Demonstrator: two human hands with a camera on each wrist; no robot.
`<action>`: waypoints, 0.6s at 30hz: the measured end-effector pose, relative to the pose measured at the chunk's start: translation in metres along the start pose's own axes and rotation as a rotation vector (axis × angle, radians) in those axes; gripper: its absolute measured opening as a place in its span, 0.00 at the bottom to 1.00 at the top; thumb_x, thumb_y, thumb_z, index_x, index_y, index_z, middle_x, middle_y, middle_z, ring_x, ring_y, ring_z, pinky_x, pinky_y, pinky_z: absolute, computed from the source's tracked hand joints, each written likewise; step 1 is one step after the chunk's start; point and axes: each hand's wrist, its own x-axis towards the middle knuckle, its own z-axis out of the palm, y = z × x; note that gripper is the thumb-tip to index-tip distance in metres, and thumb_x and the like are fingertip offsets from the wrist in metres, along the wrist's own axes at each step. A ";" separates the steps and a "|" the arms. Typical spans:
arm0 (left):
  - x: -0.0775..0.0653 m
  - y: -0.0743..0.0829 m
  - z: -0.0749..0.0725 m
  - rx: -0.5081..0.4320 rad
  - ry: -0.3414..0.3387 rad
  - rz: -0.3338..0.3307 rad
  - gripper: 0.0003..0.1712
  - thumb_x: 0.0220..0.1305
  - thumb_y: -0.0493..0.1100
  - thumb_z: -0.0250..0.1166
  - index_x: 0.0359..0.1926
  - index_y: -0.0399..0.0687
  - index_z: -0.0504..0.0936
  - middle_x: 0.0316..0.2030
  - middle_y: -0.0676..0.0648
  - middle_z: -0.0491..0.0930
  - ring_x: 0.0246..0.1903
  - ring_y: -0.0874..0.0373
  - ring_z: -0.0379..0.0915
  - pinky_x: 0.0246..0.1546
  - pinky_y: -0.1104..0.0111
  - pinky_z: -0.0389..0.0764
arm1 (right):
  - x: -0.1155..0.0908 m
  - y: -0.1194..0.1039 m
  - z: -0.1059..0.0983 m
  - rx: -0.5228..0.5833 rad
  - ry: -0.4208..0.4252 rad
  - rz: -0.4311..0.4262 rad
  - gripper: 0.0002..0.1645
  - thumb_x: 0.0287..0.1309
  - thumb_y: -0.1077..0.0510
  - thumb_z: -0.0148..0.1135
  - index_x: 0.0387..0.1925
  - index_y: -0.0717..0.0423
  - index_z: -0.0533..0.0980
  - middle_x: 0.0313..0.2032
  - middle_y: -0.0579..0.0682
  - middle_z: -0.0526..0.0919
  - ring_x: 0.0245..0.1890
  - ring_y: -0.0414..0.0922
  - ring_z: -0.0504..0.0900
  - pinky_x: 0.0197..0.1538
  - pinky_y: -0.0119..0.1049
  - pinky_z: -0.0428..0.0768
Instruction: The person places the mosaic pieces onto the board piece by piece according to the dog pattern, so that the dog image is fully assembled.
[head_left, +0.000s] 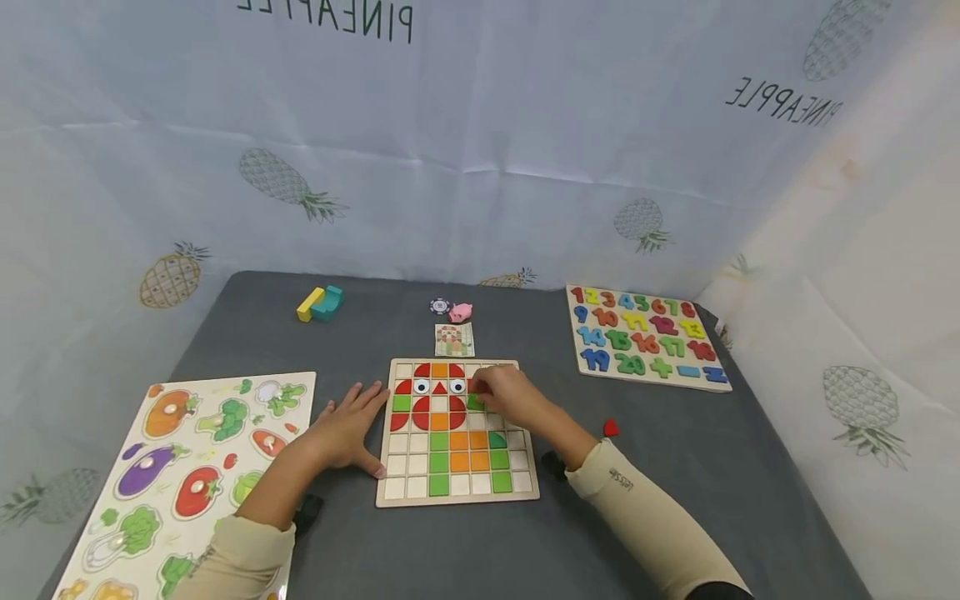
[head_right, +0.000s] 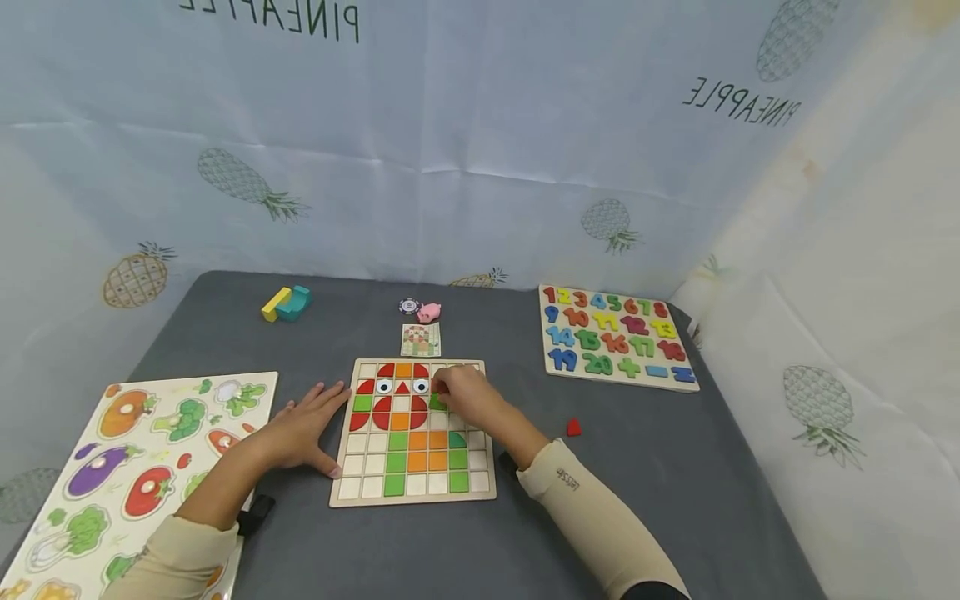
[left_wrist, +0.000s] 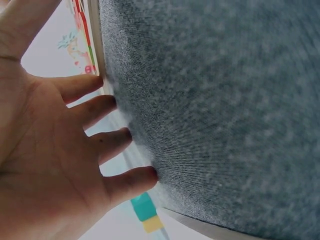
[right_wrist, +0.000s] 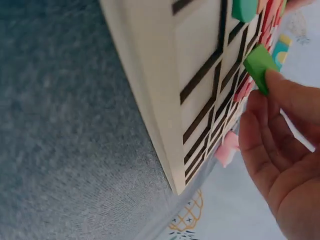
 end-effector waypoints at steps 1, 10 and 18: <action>0.000 0.001 0.000 0.001 0.000 0.001 0.72 0.21 0.62 0.77 0.68 0.44 0.52 0.68 0.39 0.47 0.67 0.37 0.35 0.57 0.36 0.43 | 0.001 0.001 0.002 -0.013 0.004 0.009 0.06 0.52 0.60 0.64 0.34 0.52 0.79 0.30 0.43 0.80 0.29 0.36 0.74 0.36 0.30 0.75; 0.003 0.005 -0.003 0.016 -0.017 -0.001 0.72 0.21 0.64 0.77 0.69 0.44 0.51 0.69 0.40 0.47 0.67 0.37 0.35 0.57 0.36 0.42 | -0.006 -0.001 0.005 -0.143 0.017 -0.017 0.07 0.51 0.60 0.64 0.35 0.51 0.83 0.35 0.43 0.83 0.34 0.36 0.77 0.41 0.29 0.78; 0.003 0.002 0.002 -0.004 -0.014 -0.004 0.72 0.21 0.63 0.77 0.69 0.45 0.51 0.68 0.39 0.47 0.67 0.37 0.35 0.57 0.36 0.42 | -0.011 0.001 0.010 -0.191 0.033 -0.095 0.10 0.48 0.58 0.67 0.36 0.51 0.83 0.37 0.43 0.82 0.38 0.38 0.78 0.45 0.29 0.77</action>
